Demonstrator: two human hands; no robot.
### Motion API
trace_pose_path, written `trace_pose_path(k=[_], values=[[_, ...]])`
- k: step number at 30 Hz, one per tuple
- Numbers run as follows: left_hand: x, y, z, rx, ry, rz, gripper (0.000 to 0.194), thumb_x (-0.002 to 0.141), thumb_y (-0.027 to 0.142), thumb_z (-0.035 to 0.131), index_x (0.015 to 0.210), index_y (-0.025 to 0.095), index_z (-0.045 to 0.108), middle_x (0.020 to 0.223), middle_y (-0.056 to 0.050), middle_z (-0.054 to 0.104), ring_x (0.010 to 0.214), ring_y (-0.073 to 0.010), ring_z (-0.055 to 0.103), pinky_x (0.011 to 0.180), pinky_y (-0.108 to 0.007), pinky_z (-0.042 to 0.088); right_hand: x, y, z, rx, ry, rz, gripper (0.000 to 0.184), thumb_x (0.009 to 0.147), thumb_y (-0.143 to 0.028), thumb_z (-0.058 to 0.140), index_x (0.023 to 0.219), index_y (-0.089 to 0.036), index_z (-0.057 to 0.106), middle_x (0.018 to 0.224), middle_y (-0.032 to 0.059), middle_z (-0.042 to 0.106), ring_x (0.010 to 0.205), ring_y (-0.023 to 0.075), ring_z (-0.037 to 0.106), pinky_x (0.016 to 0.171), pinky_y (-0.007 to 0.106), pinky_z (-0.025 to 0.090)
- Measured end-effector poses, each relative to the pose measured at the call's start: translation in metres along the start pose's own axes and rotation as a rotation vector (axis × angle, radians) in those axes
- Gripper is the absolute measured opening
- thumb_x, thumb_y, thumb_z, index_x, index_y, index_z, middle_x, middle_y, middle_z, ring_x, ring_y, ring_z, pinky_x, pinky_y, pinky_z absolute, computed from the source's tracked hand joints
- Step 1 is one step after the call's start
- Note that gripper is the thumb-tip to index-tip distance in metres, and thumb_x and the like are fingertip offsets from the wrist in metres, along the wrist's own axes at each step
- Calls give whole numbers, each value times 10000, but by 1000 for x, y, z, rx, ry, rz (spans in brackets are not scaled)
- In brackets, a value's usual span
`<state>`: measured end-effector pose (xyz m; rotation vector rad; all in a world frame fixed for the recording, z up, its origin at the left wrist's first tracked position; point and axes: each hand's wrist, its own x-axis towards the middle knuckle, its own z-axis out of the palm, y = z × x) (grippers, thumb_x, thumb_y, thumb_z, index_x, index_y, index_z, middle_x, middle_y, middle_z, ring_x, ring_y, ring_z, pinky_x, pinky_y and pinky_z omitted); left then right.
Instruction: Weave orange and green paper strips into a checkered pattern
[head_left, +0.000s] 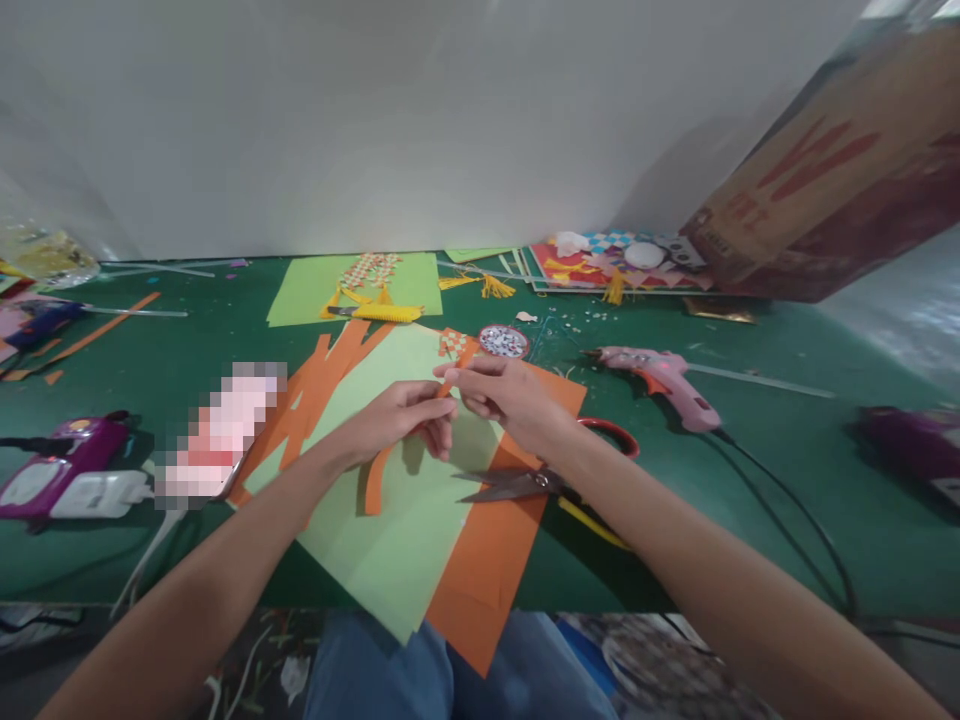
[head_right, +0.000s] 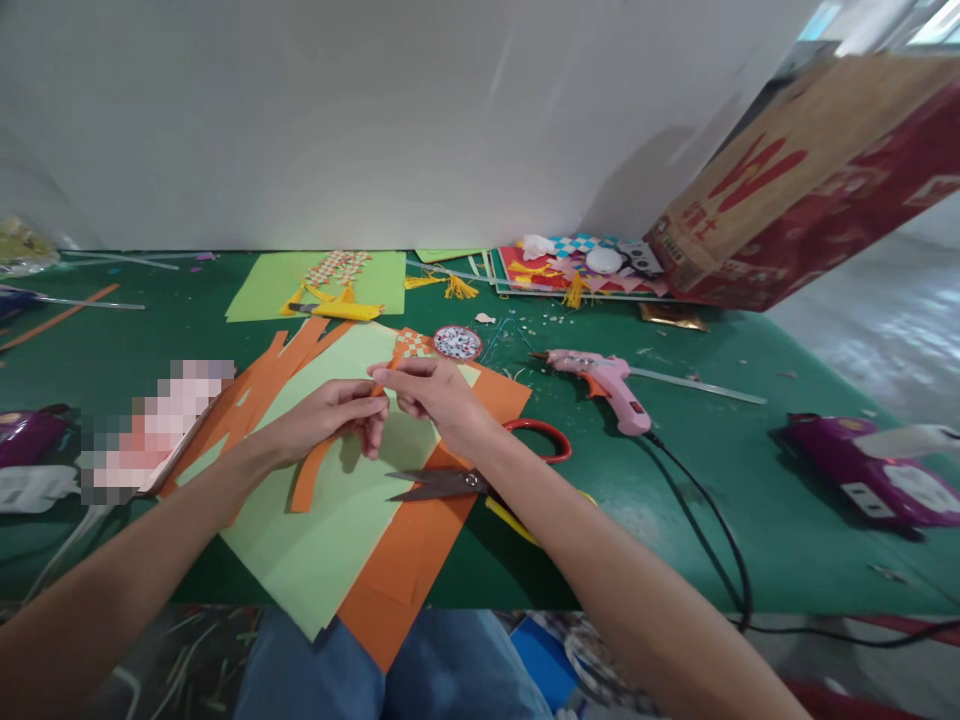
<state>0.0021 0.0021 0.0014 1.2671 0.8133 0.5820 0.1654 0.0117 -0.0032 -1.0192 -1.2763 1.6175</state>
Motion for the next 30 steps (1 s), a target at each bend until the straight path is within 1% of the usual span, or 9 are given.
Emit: trace_pose_path(k=[3, 8, 13, 17, 21, 24, 26, 30], values=[[0, -1, 0, 12, 6, -10, 226, 819, 345, 592, 823, 121, 563, 616, -6, 626, 526, -113, 619, 548, -234, 506, 0, 0, 0, -21, 4, -22, 364, 633, -430, 747, 515, -181, 508, 414, -99, 297, 423, 40, 249, 459, 269, 166], [2, -1, 0, 18, 12, 21, 247, 806, 357, 604, 753, 119, 564, 599, -7, 617, 530, -114, 620, 571, -246, 506, -1, 3, 3, -55, -39, -30, 369, 639, -445, 740, 517, -169, 527, 429, -84, 347, 431, 39, 258, 454, 271, 136], [2, 0, 1, 4, 14, 3, 307, 795, 408, 602, 689, 129, 531, 581, -8, 609, 508, -126, 618, 551, -258, 503, 0, 1, 0, -3, 4, -38, 368, 632, -419, 748, 498, -179, 504, 422, -90, 321, 425, 41, 238, 465, 279, 130], [2, 0, 2, 17, 19, -16, 252, 816, 355, 575, 714, 127, 536, 578, -11, 611, 511, -126, 620, 560, -258, 496, 0, 0, 0, 21, 16, -49, 372, 630, -414, 752, 495, -178, 499, 422, -95, 301, 421, 37, 230, 465, 278, 134], [2, -1, 3, 16, 10, 29, 231, 834, 320, 553, 708, 127, 537, 592, -9, 618, 517, -119, 623, 574, -248, 484, -2, 1, 4, 0, -9, -14, 385, 596, -448, 765, 506, -160, 525, 437, -80, 374, 431, 32, 244, 454, 267, 125], [2, -2, 3, 16, -6, 31, 255, 859, 318, 511, 690, 128, 536, 571, -13, 619, 512, -121, 621, 561, -241, 471, -2, 0, 5, -12, -13, -4, 394, 589, -467, 761, 512, -153, 536, 434, -82, 370, 432, 29, 240, 453, 263, 121], [2, -2, 3, 8, -7, 30, 266, 865, 329, 501, 681, 137, 524, 560, -11, 622, 509, -121, 621, 558, -238, 467, -2, -2, 4, -13, -18, -10, 365, 597, -462, 756, 552, -149, 575, 433, -91, 340, 434, 29, 226, 453, 262, 116], [2, -2, 3, 7, 13, 24, 276, 858, 348, 511, 673, 144, 512, 553, -9, 628, 502, -118, 617, 565, -237, 469, -1, -4, 1, 21, 6, -21, 329, 599, -437, 754, 717, -140, 673, 434, -101, 321, 432, 32, 214, 452, 261, 111]])
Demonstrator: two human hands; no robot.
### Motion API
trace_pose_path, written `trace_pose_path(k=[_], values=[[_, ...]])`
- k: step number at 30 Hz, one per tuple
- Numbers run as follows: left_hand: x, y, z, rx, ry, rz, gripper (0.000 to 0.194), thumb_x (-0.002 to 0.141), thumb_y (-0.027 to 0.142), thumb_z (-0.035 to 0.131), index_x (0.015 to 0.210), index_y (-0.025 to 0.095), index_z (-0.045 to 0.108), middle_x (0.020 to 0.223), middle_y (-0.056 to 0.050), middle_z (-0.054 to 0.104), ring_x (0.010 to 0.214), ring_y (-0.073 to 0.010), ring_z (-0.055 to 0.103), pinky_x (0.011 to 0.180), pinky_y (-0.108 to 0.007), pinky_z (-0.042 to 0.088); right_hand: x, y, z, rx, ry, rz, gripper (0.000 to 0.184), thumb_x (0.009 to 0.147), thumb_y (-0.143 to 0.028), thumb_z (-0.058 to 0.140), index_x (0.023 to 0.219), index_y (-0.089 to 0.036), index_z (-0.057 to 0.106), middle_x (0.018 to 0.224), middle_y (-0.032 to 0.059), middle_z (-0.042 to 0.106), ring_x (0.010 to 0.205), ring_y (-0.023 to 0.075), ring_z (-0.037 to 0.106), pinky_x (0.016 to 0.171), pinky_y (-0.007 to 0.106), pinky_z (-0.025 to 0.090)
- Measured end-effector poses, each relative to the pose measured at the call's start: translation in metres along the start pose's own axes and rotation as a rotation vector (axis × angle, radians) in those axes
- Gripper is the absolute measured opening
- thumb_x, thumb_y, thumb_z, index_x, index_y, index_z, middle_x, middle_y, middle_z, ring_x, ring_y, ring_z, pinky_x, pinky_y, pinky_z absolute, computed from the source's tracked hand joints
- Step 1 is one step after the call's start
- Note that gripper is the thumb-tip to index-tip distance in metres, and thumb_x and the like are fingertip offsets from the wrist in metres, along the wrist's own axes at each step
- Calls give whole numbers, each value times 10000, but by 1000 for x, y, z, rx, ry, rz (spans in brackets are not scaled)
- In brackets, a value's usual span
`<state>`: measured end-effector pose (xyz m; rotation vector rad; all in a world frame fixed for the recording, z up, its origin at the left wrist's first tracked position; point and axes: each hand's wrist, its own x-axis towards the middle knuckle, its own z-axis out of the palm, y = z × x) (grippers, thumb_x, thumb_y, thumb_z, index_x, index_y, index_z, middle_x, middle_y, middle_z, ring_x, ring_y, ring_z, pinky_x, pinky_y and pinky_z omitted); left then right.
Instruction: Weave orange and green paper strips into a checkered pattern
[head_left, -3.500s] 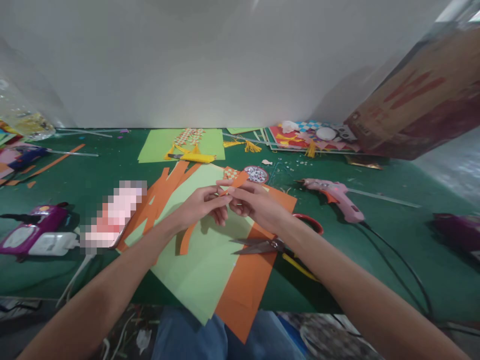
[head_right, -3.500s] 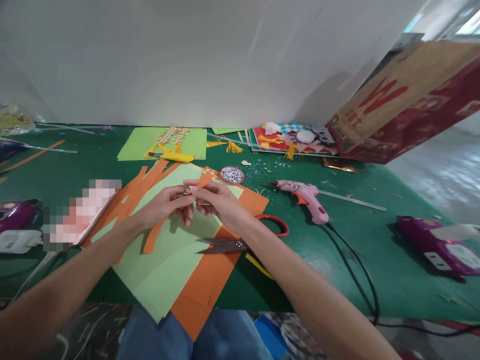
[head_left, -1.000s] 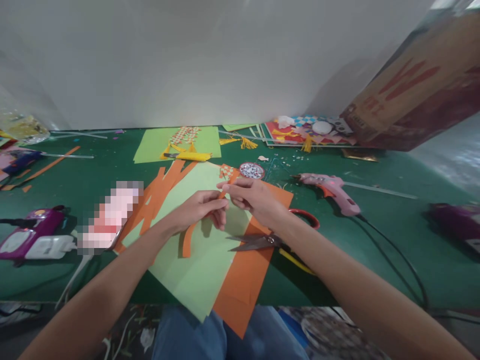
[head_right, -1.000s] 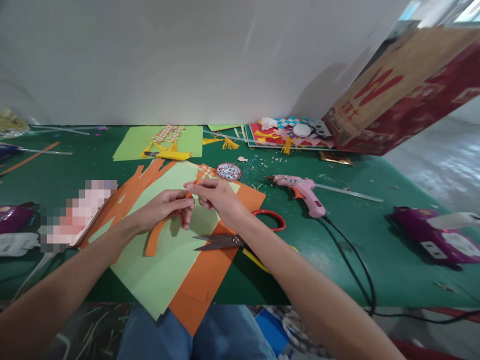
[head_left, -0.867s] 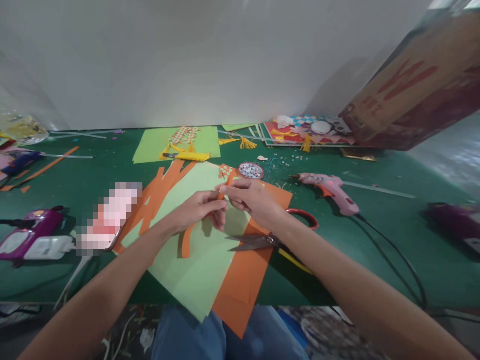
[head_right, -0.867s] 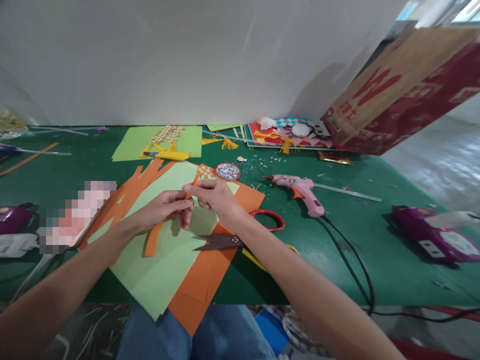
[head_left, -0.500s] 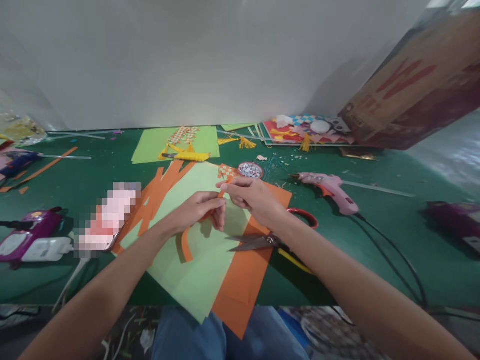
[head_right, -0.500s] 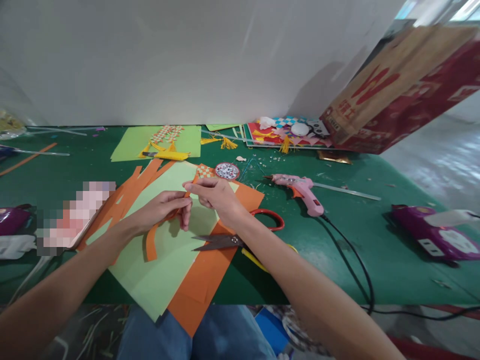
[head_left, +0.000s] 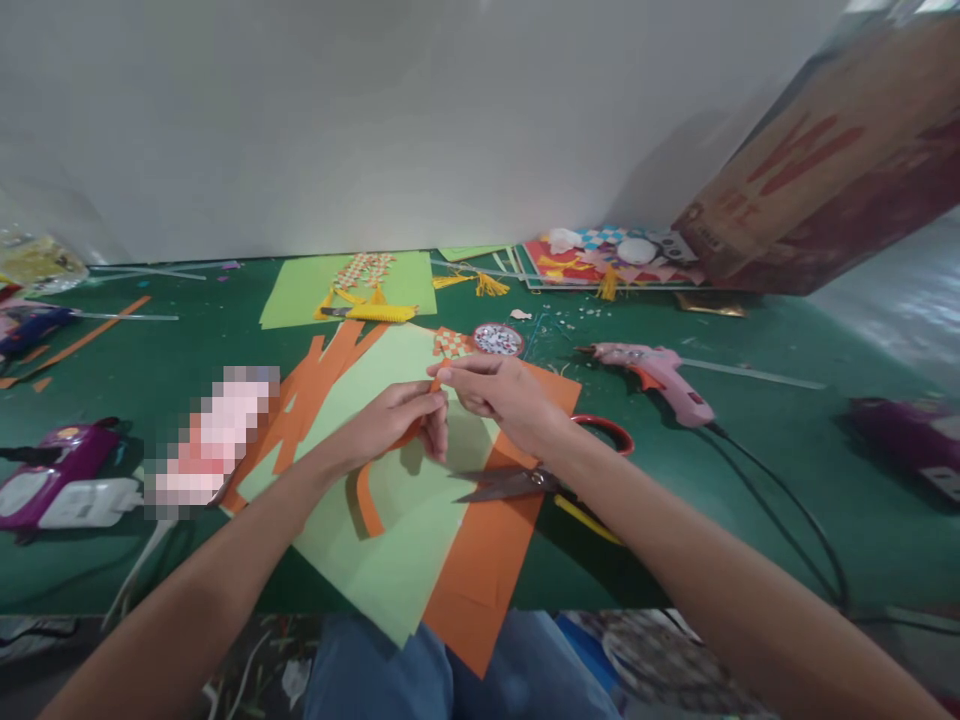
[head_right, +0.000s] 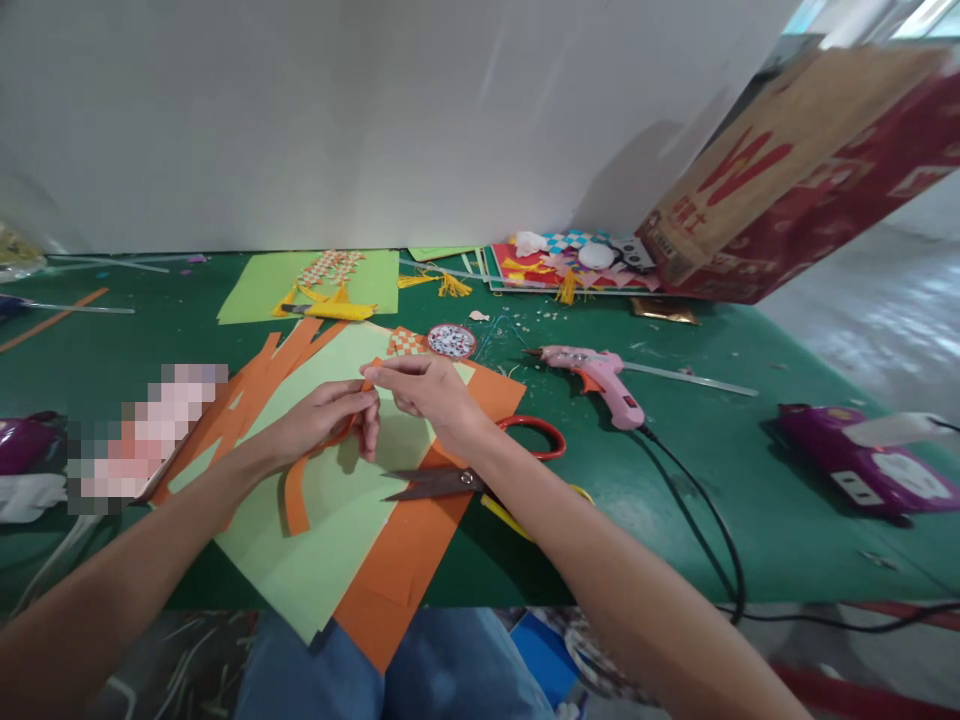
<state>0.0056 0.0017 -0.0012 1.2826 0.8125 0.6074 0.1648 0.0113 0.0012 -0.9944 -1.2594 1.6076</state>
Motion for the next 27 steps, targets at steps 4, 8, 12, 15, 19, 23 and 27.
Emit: trace_pose_path(k=[4, 8, 12, 15, 19, 23, 27], values=[[0, 1, 1, 26, -4, -4, 249, 857, 332, 510, 693, 145, 516, 552, -4, 625, 505, -119, 617, 566, -241, 466, 1, 3, 0, -2, 12, -25, 285, 624, -414, 738, 661, -143, 657, 434, -97, 321, 428, 31, 208, 444, 264, 113], [-1, 1, 1, 17, 3, 11, 229, 872, 301, 492, 708, 144, 520, 572, -2, 635, 517, -108, 620, 570, -227, 459, 1, 6, 0, -8, 13, -30, 265, 648, -396, 725, 634, -145, 645, 439, -92, 323, 432, 32, 202, 440, 264, 112], [0, 0, 2, 22, 1, -1, 284, 876, 334, 487, 667, 143, 514, 561, -13, 636, 510, -112, 620, 566, -228, 458, 1, 5, 0, 9, 11, -35, 280, 635, -409, 732, 634, -143, 644, 439, -92, 322, 435, 32, 200, 444, 263, 110], [1, 1, 3, 35, 10, -8, 313, 861, 373, 508, 649, 142, 512, 545, -18, 633, 496, -115, 618, 558, -228, 457, 1, 5, 1, 29, 1, -35, 266, 651, -398, 721, 657, -141, 652, 435, -95, 317, 434, 31, 210, 450, 260, 115], [2, 2, 4, 55, 18, -18, 320, 850, 387, 516, 642, 143, 514, 537, -16, 629, 487, -118, 617, 543, -225, 450, 0, 4, 2, 32, 8, -41, 253, 655, -381, 715, 641, -140, 640, 430, -96, 329, 428, 29, 213, 448, 258, 112], [2, 1, 5, 104, 28, -3, 310, 894, 317, 434, 646, 147, 511, 553, -12, 630, 503, -111, 619, 565, -225, 449, 1, 4, 2, 37, 37, -38, 278, 610, -390, 749, 615, -143, 623, 432, -95, 343, 426, 27, 213, 440, 253, 120], [1, -2, 6, 159, 63, 5, 308, 912, 292, 383, 650, 162, 479, 547, -5, 627, 508, -107, 606, 555, -225, 427, 1, 6, 3, 32, 60, -44, 304, 595, -418, 758, 634, -143, 632, 447, -86, 373, 433, 30, 221, 435, 249, 132]])
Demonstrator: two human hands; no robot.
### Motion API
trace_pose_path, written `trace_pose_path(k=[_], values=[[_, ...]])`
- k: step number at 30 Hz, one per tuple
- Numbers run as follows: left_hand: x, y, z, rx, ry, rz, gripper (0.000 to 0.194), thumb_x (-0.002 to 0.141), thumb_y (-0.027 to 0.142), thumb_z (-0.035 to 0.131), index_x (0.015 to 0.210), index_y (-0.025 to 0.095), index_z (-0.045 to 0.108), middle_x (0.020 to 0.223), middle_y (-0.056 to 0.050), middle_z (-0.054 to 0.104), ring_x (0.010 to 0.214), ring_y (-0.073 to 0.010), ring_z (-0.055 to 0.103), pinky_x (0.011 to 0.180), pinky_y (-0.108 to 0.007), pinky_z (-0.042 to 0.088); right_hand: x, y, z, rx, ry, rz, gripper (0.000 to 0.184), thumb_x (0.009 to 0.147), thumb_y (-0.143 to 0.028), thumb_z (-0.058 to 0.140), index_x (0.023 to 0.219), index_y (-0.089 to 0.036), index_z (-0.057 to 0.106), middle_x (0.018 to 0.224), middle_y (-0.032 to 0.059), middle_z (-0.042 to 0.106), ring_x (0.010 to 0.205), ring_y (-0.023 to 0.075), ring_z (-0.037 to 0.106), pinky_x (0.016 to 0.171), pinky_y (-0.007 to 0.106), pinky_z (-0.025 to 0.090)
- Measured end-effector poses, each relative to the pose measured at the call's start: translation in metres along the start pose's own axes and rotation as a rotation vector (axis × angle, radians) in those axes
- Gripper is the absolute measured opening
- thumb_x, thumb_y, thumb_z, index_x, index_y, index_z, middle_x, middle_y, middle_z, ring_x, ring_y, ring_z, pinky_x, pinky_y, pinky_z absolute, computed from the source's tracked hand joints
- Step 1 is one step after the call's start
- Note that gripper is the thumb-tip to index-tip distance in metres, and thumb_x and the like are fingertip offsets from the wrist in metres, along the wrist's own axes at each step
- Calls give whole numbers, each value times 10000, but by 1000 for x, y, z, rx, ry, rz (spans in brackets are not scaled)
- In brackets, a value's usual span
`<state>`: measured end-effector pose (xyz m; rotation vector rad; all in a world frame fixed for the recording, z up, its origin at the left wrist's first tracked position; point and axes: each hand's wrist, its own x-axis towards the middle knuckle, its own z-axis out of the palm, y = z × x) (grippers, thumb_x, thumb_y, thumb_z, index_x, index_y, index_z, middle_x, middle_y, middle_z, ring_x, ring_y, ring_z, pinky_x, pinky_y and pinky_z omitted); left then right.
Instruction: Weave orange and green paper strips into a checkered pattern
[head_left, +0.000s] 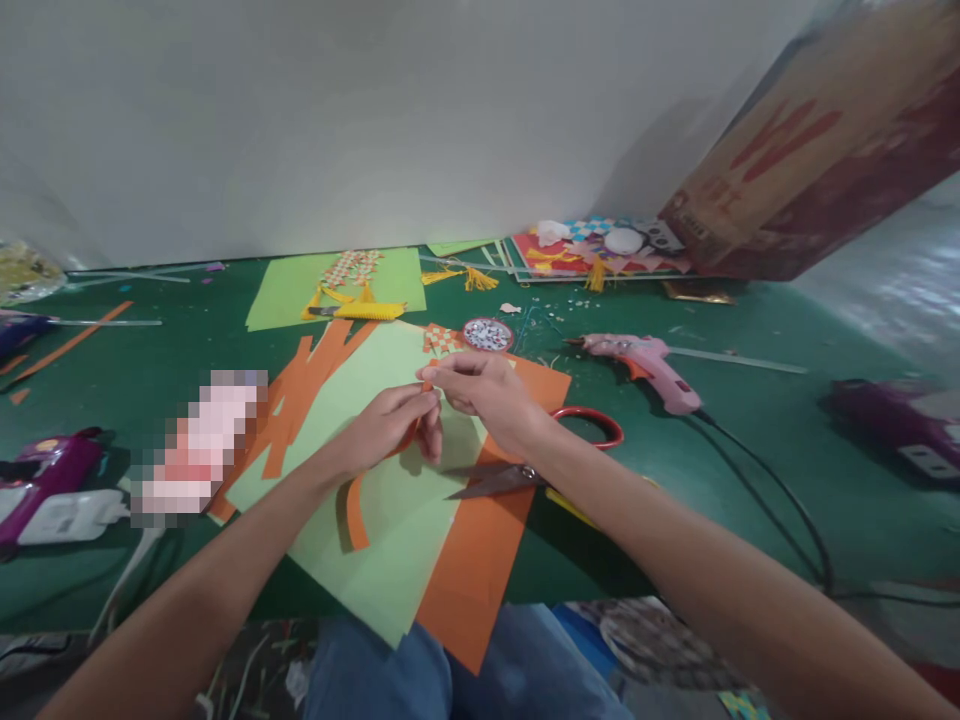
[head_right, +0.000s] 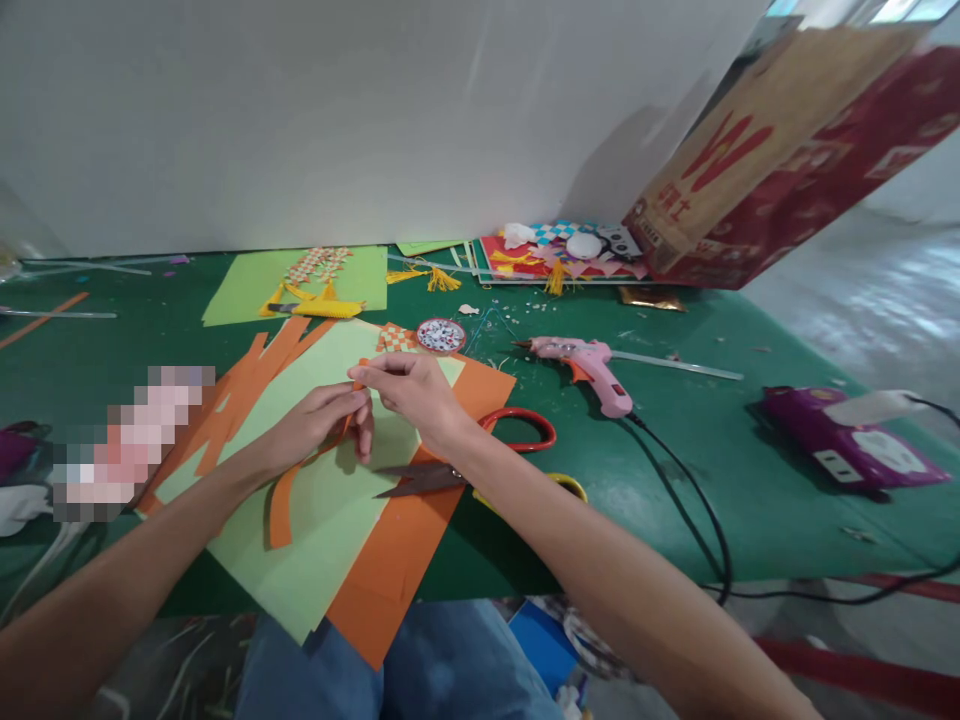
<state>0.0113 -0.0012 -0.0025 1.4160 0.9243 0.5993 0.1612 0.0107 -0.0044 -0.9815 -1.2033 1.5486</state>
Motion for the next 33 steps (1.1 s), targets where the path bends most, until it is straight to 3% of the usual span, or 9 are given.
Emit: trace_pose_path(k=[18, 23, 27, 33], values=[[-2, -1, 0, 7, -52, 9, 305, 921, 331, 387, 654, 184, 409, 548, 14, 612, 525, -118, 605, 610, -252, 454, 2, -2, -1, 72, 110, -94, 298, 620, -421, 746, 589, -172, 585, 439, -96, 299, 435, 39, 224, 450, 261, 153], [-3, 1, 1, -23, -9, 21, 294, 916, 292, 371, 643, 186, 399, 528, 16, 597, 524, -120, 606, 590, -245, 454, 2, -2, -2, 68, 42, -27, 271, 638, -403, 739, 689, -166, 618, 445, -99, 326, 428, 39, 249, 440, 253, 143], [-2, 1, 1, -3, 24, 20, 294, 900, 235, 341, 617, 182, 403, 503, 15, 582, 508, -114, 596, 591, -242, 460, 0, -1, -1, 10, -72, 8, 284, 644, -388, 740, 607, -154, 584, 438, -93, 358, 428, 31, 266, 438, 248, 154], [-1, 0, 1, 23, 2, 19, 283, 901, 286, 391, 642, 176, 427, 519, 12, 597, 517, -113, 604, 583, -233, 455, 0, -2, 0, 36, -9, -12, 333, 614, -384, 765, 532, -162, 531, 422, -96, 341, 416, 28, 253, 441, 254, 156]])
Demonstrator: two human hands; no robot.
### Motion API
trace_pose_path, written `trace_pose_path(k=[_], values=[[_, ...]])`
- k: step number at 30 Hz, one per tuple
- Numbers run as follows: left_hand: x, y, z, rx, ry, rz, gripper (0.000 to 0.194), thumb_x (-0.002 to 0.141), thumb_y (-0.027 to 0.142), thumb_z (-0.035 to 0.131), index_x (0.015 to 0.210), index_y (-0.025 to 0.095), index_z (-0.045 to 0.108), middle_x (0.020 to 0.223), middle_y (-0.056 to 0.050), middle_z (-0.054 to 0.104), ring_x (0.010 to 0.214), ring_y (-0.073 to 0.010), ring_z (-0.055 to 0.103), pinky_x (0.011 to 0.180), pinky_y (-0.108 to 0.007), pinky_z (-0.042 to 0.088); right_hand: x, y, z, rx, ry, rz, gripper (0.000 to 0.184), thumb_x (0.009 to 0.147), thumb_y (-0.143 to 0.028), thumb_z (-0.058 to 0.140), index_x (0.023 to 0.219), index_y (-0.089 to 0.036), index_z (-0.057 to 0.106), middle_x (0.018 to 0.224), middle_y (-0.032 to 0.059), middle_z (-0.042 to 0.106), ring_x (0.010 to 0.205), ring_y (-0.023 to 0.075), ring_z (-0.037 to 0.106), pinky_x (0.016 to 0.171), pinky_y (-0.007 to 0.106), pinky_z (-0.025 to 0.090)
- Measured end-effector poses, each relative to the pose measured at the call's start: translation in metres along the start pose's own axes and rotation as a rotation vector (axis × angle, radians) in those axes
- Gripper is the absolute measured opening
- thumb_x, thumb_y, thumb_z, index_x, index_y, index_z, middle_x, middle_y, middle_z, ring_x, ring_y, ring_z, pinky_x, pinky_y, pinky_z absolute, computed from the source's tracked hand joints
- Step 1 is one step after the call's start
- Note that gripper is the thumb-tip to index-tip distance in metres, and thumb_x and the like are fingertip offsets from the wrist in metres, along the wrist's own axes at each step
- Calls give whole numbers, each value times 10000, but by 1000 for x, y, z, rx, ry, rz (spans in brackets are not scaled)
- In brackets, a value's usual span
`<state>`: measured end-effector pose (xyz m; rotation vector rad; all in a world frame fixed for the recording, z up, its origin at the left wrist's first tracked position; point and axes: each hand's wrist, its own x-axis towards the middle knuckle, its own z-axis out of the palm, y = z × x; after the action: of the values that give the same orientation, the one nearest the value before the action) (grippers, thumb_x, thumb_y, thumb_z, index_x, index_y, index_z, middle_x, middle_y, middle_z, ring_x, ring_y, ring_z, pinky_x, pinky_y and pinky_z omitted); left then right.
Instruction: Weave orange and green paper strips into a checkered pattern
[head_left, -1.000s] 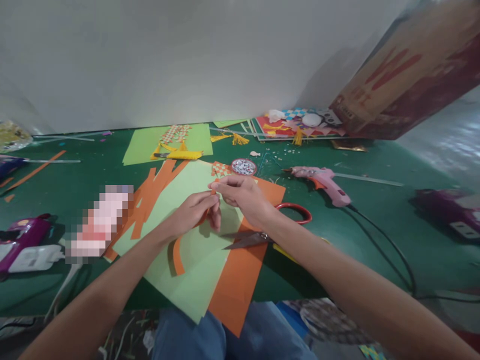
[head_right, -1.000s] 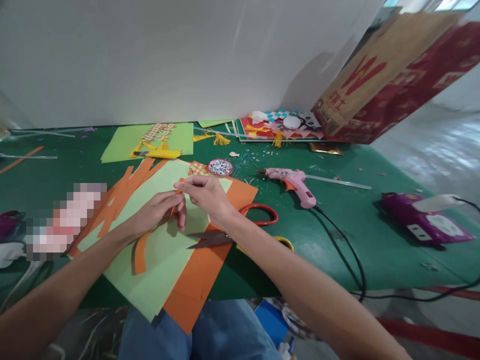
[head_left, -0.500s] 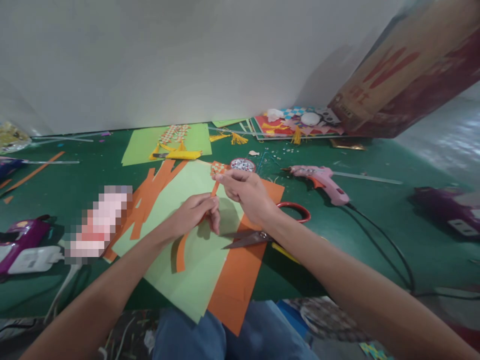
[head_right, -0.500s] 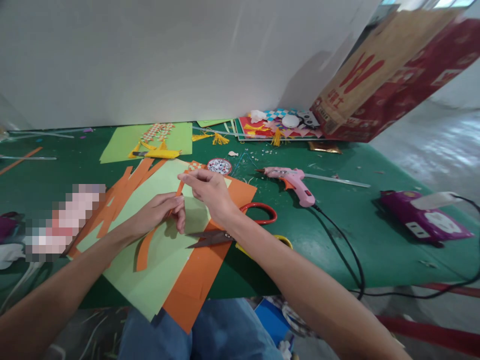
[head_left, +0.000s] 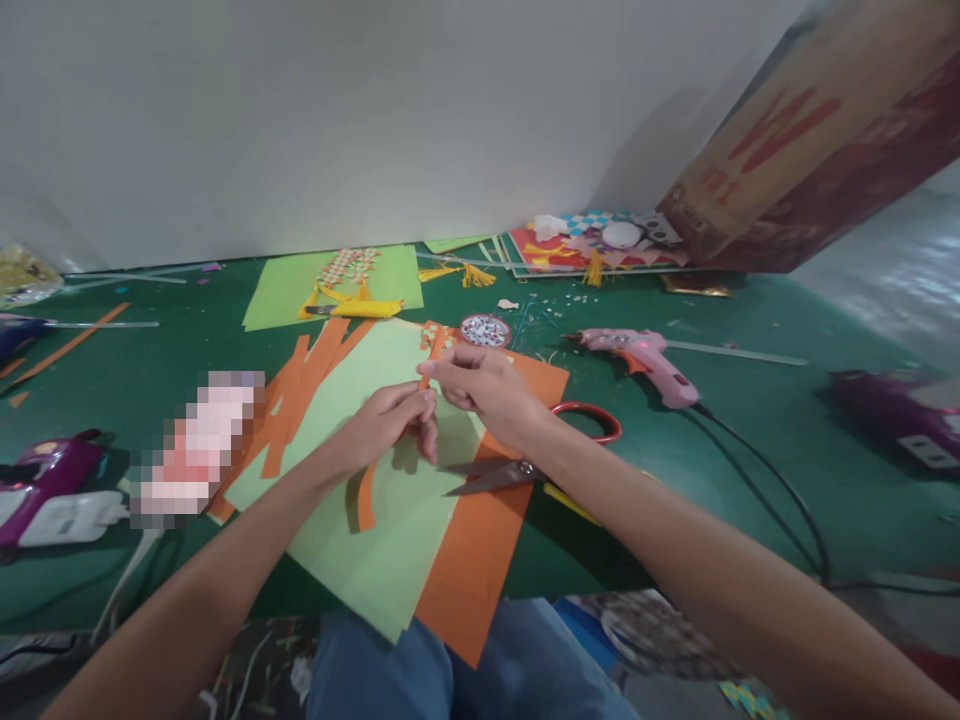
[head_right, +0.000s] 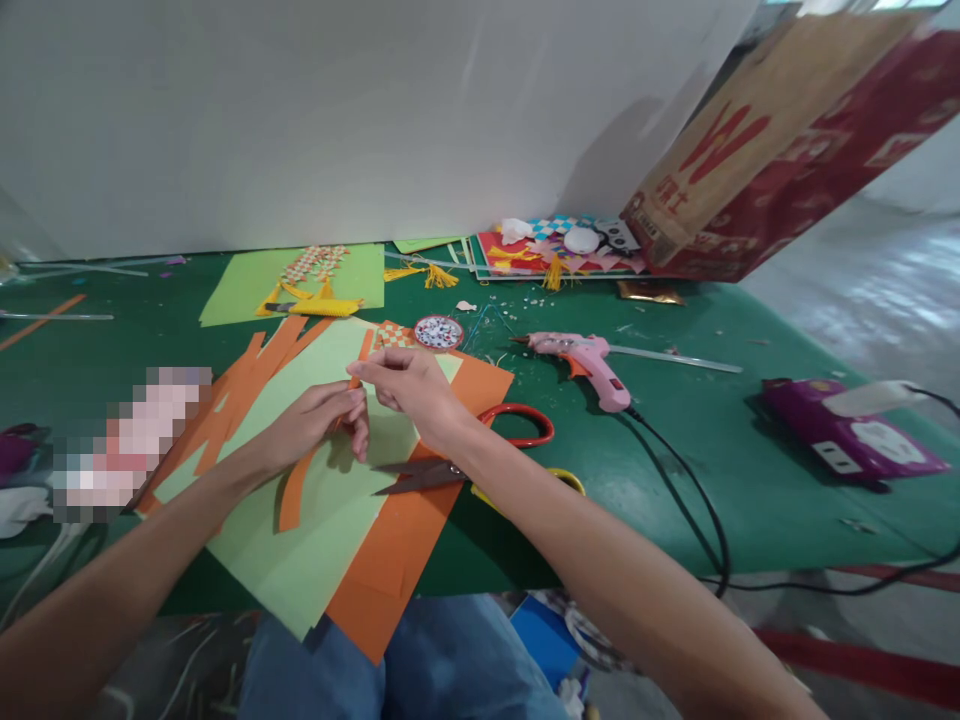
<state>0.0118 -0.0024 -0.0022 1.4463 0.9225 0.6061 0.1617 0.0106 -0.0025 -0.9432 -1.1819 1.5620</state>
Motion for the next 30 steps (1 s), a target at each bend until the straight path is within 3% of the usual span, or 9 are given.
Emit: trace_pose_path(k=[9, 16, 30], values=[[-2, 2, 1, -2, -6, -11, 292, 919, 315, 380, 655, 190, 391, 529, 14, 604, 523, -117, 607, 595, -243, 461, 1, -2, 0, 37, 58, -30, 318, 616, -390, 765, 569, -173, 537, 427, -104, 311, 414, 32, 243, 442, 254, 167], [-1, -1, 0, 11, 39, 26, 282, 912, 278, 378, 650, 179, 416, 516, 18, 590, 505, -108, 597, 584, -233, 458, -1, -1, 0, -32, -37, 3, 313, 638, -410, 740, 582, -158, 563, 430, -91, 369, 418, 32, 281, 432, 247, 173], [-1, 2, 0, 18, 13, 8, 309, 922, 341, 409, 665, 173, 445, 512, 23, 588, 496, -101, 600, 554, -213, 466, 0, 0, 0, 8, 35, -33, 326, 628, -397, 755, 566, -166, 534, 415, -102, 329, 408, 30, 257, 441, 252, 161]])
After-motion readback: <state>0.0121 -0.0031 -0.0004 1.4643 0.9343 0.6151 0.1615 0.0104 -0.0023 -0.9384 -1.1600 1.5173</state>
